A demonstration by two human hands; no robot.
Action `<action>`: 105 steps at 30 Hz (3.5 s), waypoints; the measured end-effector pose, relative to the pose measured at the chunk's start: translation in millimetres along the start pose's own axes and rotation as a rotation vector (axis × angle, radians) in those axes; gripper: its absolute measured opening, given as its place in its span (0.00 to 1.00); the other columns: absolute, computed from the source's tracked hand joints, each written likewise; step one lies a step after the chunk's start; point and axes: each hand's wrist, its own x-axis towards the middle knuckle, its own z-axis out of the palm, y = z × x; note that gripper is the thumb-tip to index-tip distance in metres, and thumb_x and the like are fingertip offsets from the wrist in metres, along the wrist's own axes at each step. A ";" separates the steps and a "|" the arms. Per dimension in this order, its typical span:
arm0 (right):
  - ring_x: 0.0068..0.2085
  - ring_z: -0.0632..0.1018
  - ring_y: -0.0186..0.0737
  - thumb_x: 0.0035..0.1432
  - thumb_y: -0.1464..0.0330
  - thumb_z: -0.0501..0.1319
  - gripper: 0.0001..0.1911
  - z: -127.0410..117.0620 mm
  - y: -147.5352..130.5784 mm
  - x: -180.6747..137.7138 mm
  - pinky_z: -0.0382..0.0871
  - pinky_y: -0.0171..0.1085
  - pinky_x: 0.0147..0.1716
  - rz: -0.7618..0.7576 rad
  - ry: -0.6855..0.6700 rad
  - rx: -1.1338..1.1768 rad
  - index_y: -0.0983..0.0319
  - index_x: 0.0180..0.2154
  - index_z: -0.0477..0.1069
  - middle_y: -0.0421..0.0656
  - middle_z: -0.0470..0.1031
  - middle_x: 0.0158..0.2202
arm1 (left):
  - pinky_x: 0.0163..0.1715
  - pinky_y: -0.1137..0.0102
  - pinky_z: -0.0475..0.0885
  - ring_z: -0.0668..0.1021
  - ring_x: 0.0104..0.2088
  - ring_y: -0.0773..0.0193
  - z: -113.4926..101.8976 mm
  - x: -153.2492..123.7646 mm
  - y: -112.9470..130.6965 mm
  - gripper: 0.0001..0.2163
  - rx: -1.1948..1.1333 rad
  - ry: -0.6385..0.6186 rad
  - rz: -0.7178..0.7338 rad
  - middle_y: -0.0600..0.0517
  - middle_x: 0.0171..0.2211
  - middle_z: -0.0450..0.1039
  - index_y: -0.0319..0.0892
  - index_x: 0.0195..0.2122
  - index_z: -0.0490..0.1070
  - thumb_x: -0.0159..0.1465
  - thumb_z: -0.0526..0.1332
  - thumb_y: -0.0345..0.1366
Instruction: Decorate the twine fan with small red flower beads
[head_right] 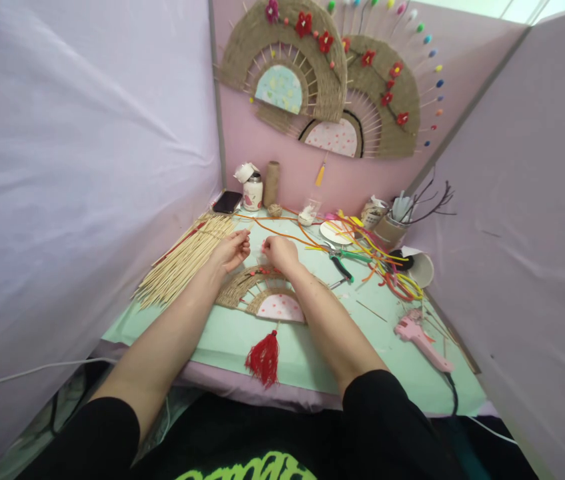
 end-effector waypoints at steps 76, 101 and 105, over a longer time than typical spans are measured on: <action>0.43 0.76 0.41 0.58 0.71 0.54 0.14 15.8 29.5 56.4 0.64 0.34 0.42 -0.030 0.035 -0.098 0.63 0.38 0.78 0.48 0.79 0.41 | 0.23 0.82 0.71 0.76 0.24 0.73 -1.5 1.7 -4.8 0.10 -0.053 0.109 -0.179 0.50 0.24 0.71 0.34 0.28 0.70 0.67 0.55 0.28; 0.41 0.77 0.43 0.57 0.70 0.55 0.15 17.1 34.2 52.2 0.63 0.35 0.39 -0.067 -0.110 -0.254 0.63 0.39 0.80 0.51 0.80 0.40 | 0.37 0.73 0.78 0.78 0.35 0.67 0.7 14.9 -19.8 0.08 -0.159 0.099 -0.207 0.47 0.31 0.72 0.35 0.32 0.69 0.66 0.52 0.23; 0.40 0.77 0.42 0.57 0.71 0.54 0.15 15.5 36.7 50.4 0.62 0.34 0.38 -0.047 -0.110 -0.234 0.62 0.37 0.80 0.49 0.81 0.38 | 0.34 0.78 0.75 0.78 0.35 0.68 -0.8 14.0 -16.0 0.08 -0.177 0.077 -0.193 0.46 0.30 0.73 0.33 0.33 0.71 0.63 0.54 0.19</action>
